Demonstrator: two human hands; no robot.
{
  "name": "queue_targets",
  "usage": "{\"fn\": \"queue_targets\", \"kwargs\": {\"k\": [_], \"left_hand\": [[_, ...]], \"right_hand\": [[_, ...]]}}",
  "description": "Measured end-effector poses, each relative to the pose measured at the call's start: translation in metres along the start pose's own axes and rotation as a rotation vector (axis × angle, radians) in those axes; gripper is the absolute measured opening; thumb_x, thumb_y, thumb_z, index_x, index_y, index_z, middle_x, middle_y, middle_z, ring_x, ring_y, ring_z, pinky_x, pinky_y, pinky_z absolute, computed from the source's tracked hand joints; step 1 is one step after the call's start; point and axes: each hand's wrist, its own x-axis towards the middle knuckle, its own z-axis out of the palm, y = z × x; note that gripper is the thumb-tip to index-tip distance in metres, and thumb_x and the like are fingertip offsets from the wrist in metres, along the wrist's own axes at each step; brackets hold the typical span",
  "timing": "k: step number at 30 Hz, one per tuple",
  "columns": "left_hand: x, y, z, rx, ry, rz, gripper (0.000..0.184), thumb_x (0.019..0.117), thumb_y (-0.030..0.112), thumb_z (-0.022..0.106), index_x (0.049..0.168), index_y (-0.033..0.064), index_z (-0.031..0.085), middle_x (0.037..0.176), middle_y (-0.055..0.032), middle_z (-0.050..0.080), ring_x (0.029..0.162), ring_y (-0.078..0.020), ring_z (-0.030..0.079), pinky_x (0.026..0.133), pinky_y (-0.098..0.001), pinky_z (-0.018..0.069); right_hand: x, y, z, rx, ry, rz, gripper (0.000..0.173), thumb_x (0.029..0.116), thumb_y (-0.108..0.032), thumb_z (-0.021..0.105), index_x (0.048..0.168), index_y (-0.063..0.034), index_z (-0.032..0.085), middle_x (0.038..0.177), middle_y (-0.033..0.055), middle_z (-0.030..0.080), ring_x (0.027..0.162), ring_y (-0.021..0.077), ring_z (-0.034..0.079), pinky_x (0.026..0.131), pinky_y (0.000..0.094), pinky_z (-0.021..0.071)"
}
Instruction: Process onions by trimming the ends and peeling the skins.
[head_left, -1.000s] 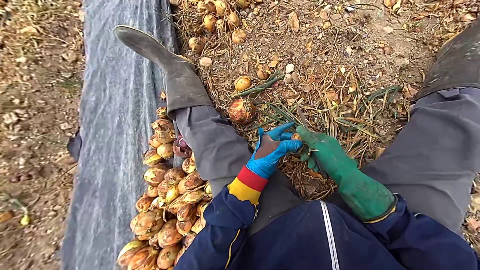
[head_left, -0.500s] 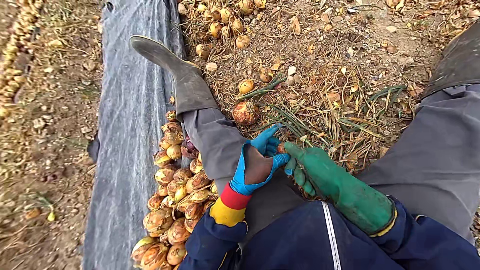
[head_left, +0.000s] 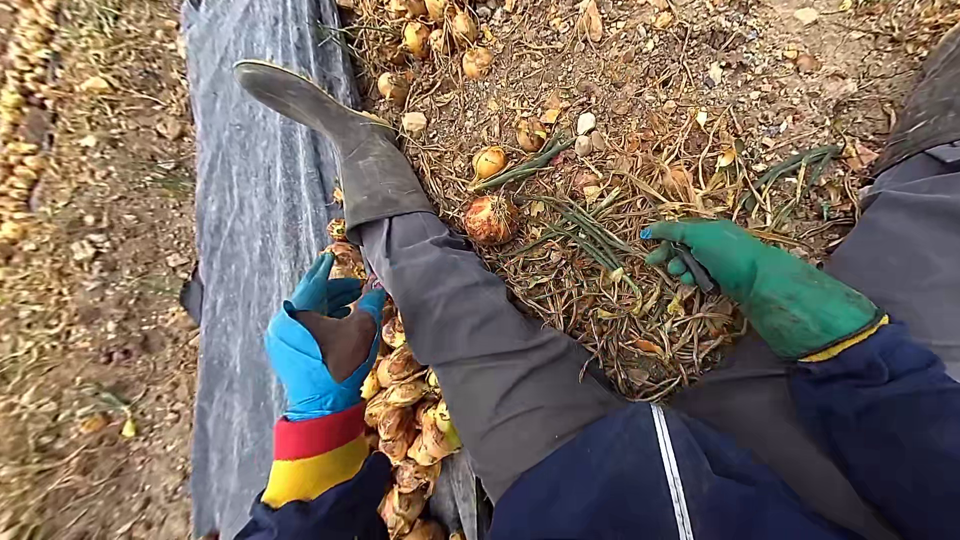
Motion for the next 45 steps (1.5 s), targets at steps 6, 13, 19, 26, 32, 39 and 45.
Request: {"fn": "queue_targets", "kwargs": {"k": [6,13,19,26,32,39,45], "left_hand": [[0.091,0.035,0.176,-0.182,-0.335,0.747,0.045,0.0981,0.018,0.061,0.142,0.0139,0.061,0.111,0.0015,0.077,0.101,-0.008,0.072,0.095,-0.0359,0.0605],[0.108,0.09,0.307,0.218,-0.404,0.896,0.045,0.0936,0.026,0.059,0.137,0.0137,0.062,0.134,-0.0078,0.065,0.132,-0.0226,0.057,0.114,-0.047,0.0439],[0.064,0.062,0.294,0.213,-0.414,0.793,0.071,0.1015,0.049,0.048,0.161,0.014,0.035,0.148,-0.0095,0.058,0.138,-0.0247,0.054,0.117,-0.0505,0.0412],[0.06,0.034,0.243,-0.546,-0.617,0.453,0.068,0.085,0.004,0.076,0.148,0.0074,0.052,0.126,-0.0124,0.07,0.113,-0.021,0.069,0.098,-0.0402,0.059],[0.045,0.035,0.188,-1.489,-1.086,-0.053,0.053,0.1019,0.01,0.037,0.154,0.0045,0.038,0.148,-0.026,0.05,0.13,-0.04,0.055,0.107,-0.0546,0.049],[0.004,0.028,0.182,-1.042,-1.088,0.16,0.058,0.0975,0.015,0.066,0.151,0.0059,0.045,0.135,-0.0214,0.063,0.119,-0.0328,0.064,0.1,-0.046,0.0562],[-0.036,0.032,0.185,-0.625,-1.059,0.459,0.081,0.0776,0.007,0.087,0.149,0.0068,0.05,0.117,-0.011,0.074,0.102,-0.0206,0.073,0.09,-0.0371,0.062]], "right_hand": [[-0.001,0.005,-0.043,0.154,0.264,-0.061,0.04,0.1028,-0.05,0.055,0.122,-0.0181,0.07,0.093,0.0033,0.077,0.06,0.0133,0.064,0.051,0.0292,0.0512],[0.001,0.026,-0.043,0.102,0.247,-0.093,0.048,0.1042,-0.054,0.053,0.134,-0.0173,0.064,0.096,0.0079,0.077,0.061,0.0205,0.068,0.053,0.0355,0.0563],[0.002,0.016,-0.042,0.133,0.227,-0.085,0.05,0.1037,-0.053,0.054,0.137,-0.0166,0.06,0.094,0.0086,0.077,0.062,0.0204,0.069,0.053,0.0349,0.0566],[-0.007,0.016,-0.032,0.032,0.309,-0.153,0.047,0.1043,-0.053,0.054,0.132,-0.0162,0.063,0.092,0.0079,0.078,0.064,0.0228,0.072,0.055,0.0384,0.0606],[-0.027,0.017,-0.022,0.057,0.365,-0.272,0.046,0.1036,-0.05,0.057,0.132,-0.0152,0.063,0.088,0.0083,0.077,0.062,0.0233,0.071,0.054,0.0386,0.0612],[-0.06,0.031,0.03,0.033,0.191,-0.223,0.043,0.104,-0.05,0.057,0.129,-0.0152,0.064,0.086,0.0071,0.076,0.061,0.0225,0.071,0.054,0.037,0.0606],[-0.053,0.041,0.038,-0.322,0.191,-0.112,0.073,0.0869,-0.085,0.051,0.112,-0.0182,0.068,0.075,0.003,0.073,0.058,0.0204,0.069,0.055,0.043,0.0608]]}}
